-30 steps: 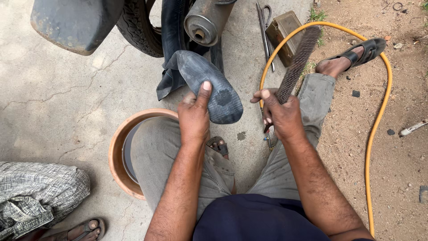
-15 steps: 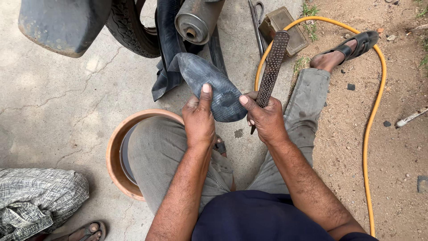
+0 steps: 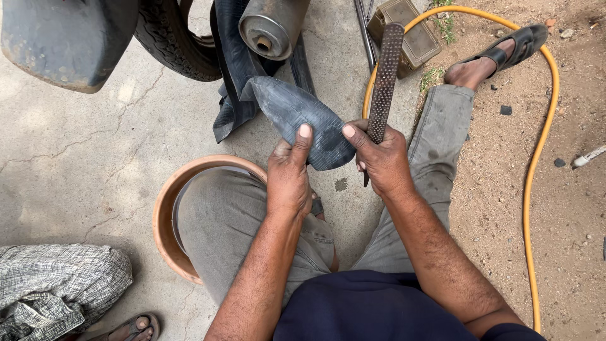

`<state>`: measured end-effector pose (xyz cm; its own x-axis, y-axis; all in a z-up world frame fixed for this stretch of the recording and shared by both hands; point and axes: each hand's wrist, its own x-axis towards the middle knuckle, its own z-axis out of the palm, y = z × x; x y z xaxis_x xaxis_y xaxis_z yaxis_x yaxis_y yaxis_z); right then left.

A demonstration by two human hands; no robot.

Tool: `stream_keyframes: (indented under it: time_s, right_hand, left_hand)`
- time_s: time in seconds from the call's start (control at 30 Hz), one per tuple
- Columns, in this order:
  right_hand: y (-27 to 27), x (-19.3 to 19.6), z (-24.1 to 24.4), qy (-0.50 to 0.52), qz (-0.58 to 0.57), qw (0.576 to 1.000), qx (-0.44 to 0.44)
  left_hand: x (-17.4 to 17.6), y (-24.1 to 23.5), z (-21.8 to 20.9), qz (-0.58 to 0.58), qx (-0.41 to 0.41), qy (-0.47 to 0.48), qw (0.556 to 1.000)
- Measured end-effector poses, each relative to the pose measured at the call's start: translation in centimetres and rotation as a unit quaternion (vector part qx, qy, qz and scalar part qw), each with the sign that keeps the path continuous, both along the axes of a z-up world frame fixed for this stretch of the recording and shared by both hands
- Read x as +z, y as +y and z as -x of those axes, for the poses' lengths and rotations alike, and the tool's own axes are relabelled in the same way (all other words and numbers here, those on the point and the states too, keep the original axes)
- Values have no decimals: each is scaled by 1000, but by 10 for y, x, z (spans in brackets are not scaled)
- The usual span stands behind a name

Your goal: The person sits on the ground and uses a metal file to roughen the surface of a black rubber tire tube. They hold the tube in their left hand and file it repeatedly with their right hand, occasionally pausing to inspect the surface. The task involves preparing the rubber for a patch or repair.

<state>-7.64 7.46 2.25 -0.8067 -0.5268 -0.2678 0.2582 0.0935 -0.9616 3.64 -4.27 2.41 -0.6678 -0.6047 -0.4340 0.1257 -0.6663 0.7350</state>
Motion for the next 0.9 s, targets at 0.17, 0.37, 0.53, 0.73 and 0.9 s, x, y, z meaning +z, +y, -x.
stream_keyframes:
  time_s: [0.17, 0.37, 0.53, 0.73, 0.9]
  right_hand:
    - [8, 10, 15, 4, -18, 1000, -2]
    - [12, 11, 24, 31, -33, 999, 0]
    - [13, 8, 24, 48, -23, 999, 0]
    - [11, 2, 24, 51, -13, 999, -13]
    - [7, -3, 23, 68, -17, 997, -11]
  left_hand:
    - [1, 2, -1, 19, -80, 3, 997]
    - [3, 6, 1, -7, -125, -30, 992]
    - [4, 6, 2, -56, -137, 10, 989]
    - [-2, 7, 4, -89, -136, 34, 986]
    - [-7, 7, 2, -85, -141, 42, 985]
